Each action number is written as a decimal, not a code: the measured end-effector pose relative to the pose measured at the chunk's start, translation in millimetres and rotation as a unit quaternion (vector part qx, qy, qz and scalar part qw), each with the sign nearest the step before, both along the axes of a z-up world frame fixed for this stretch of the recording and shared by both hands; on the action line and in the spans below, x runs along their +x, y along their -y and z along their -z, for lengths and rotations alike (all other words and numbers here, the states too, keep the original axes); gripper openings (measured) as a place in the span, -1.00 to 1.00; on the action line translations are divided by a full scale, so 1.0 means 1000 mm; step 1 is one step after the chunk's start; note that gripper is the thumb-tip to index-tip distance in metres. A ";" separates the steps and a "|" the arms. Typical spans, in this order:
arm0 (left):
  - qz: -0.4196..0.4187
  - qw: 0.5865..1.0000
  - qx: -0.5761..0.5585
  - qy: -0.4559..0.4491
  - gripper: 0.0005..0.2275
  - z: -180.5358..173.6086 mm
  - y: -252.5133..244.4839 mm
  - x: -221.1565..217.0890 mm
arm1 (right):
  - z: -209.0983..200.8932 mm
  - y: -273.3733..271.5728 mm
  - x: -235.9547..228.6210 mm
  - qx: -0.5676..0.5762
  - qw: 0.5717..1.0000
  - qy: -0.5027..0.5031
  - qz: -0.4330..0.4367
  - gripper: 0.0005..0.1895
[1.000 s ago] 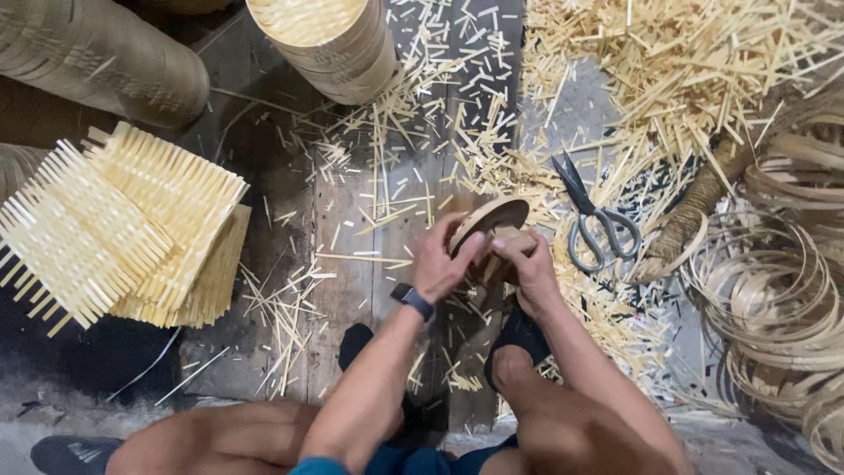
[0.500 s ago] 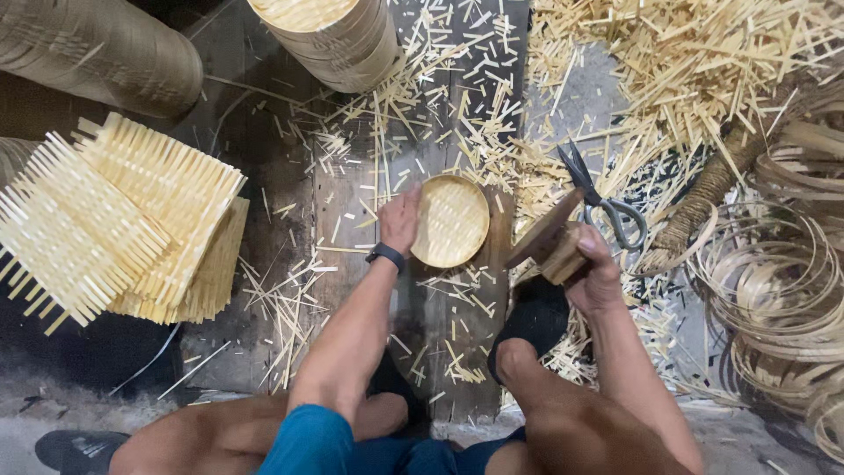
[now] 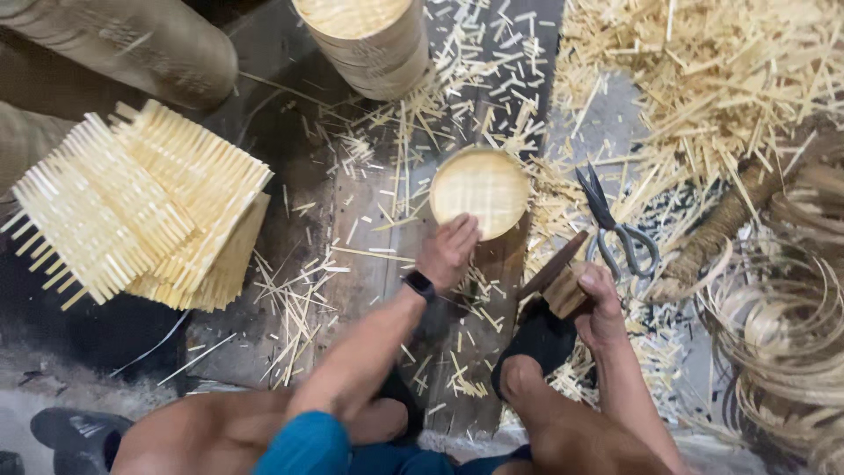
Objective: The person weaves bamboo strips into a circular mat using a wooden mold and shears. They repeatedly place a woven square over the mold, trim the edges, and stack the finished pieces.
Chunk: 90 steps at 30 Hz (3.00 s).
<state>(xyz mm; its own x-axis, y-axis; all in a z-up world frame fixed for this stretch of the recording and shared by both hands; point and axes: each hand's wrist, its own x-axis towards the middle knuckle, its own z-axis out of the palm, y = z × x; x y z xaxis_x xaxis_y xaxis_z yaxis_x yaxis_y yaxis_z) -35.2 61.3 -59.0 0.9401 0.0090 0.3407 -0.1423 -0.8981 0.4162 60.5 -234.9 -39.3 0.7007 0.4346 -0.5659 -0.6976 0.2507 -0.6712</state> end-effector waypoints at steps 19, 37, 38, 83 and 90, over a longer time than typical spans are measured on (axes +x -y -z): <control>-0.171 0.982 0.082 -0.018 -0.85 -0.155 -0.234 0.148 | 0.007 0.007 0.000 -0.053 0.998 -0.015 -0.004 -0.43; -0.339 0.804 -0.470 -0.131 -0.61 0.021 -0.018 -0.011 | -0.015 -0.107 0.008 -0.246 0.954 0.032 -0.171 -0.47; -0.330 0.841 -0.395 -0.167 -0.61 0.003 -0.040 -0.016 | -0.012 -0.106 0.004 -0.241 0.947 0.096 -0.191 -0.50; -0.304 0.824 -0.410 -0.245 -0.62 -0.010 -0.032 -0.023 | 0.027 -0.058 0.003 -0.177 0.968 0.155 -0.086 -0.64; -0.289 0.739 -0.523 -0.312 -0.75 0.013 -0.051 -0.026 | 0.021 -0.056 -0.005 -0.167 0.971 0.167 -0.047 -0.59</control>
<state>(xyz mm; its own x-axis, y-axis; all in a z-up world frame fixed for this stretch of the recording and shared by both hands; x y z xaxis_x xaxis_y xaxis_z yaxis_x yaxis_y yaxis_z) -61.1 111.9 -72.3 0.6476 0.4208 -0.6353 0.6520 0.1255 0.7478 55.2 -178.4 -60.4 0.8348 0.3376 -0.4348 -0.4371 -0.0735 -0.8964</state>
